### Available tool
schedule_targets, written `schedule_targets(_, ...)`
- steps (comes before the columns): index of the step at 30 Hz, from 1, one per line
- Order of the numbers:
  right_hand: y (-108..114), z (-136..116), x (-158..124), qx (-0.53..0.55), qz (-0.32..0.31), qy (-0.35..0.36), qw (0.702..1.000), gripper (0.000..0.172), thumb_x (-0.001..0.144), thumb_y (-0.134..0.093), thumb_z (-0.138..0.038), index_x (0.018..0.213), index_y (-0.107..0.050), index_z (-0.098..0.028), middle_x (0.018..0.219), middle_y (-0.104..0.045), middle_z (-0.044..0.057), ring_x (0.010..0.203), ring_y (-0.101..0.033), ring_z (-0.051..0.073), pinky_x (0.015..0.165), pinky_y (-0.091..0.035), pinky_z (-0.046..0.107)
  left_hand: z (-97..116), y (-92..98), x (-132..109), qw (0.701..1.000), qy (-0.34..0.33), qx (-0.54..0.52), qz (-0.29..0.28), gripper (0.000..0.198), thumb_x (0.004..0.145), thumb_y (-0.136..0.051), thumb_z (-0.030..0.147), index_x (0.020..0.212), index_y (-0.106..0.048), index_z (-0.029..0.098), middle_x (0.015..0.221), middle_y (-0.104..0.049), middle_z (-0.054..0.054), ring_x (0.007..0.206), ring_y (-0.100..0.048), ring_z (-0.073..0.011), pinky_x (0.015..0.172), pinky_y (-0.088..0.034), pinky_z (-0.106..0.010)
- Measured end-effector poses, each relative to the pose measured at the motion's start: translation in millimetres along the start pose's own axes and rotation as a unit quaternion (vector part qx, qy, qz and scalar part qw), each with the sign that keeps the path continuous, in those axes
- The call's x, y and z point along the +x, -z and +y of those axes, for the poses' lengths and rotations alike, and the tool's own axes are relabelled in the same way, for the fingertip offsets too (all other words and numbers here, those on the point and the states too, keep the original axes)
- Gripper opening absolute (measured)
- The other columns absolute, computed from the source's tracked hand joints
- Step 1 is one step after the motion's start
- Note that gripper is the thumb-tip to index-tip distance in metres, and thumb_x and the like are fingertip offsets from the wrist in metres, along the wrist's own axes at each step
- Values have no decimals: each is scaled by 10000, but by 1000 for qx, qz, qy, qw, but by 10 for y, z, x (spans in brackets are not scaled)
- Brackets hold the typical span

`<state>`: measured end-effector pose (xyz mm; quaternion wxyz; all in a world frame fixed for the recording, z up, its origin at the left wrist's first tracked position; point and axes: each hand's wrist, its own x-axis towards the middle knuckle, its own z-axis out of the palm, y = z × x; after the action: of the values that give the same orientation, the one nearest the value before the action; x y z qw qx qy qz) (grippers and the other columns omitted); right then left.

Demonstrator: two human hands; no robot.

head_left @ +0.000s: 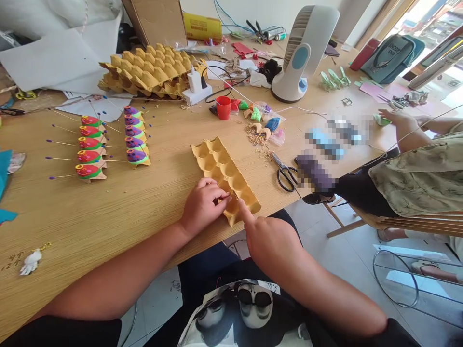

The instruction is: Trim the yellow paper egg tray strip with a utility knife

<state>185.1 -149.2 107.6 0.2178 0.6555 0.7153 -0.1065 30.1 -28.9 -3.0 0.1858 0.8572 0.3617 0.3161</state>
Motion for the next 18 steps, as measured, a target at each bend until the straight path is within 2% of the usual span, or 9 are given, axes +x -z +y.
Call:
schedule_targets(4,-102,29,68,4,28,1,1000,762,944,-475,-173,1635,-155,-172,804,-752,56,671,-723,195,465,-349,267,-35,-4,14,1000,6,-3,8,157,898,-658,286,787,-750,224,748,-712,-38,1060,-563,-263,910,-515,-396)
schedule_targets(8,-177,149,-4,34,42,1,999,664,1022,-425,-258,1634,-171,-223,896,-774,47,743,-737,185,503,-365,265,-39,-12,13,1000,6,-8,18,141,890,-664,280,795,-756,230,752,-720,-35,1061,-570,-260,904,-520,-385)
schedule_targets(14,-30,277,-180,56,46,0,997,683,1028,-437,-288,1638,-131,-289,846,-766,0,701,-723,181,498,-318,277,-18,2,11,1000,10,-11,19,138,878,-676,285,771,-744,229,747,-727,-24,1056,-568,-263,899,-526,-388)
schedule_targets(18,1,246,-147,37,44,0,998,685,1017,-456,-294,1635,-163,-289,871,-772,9,707,-722,181,483,-296,286,-17,3,12,1000,13,-12,18,141,877,-675,294,773,-747,231,752,-728,-25,1063,-568,-267,897,-527,-393)
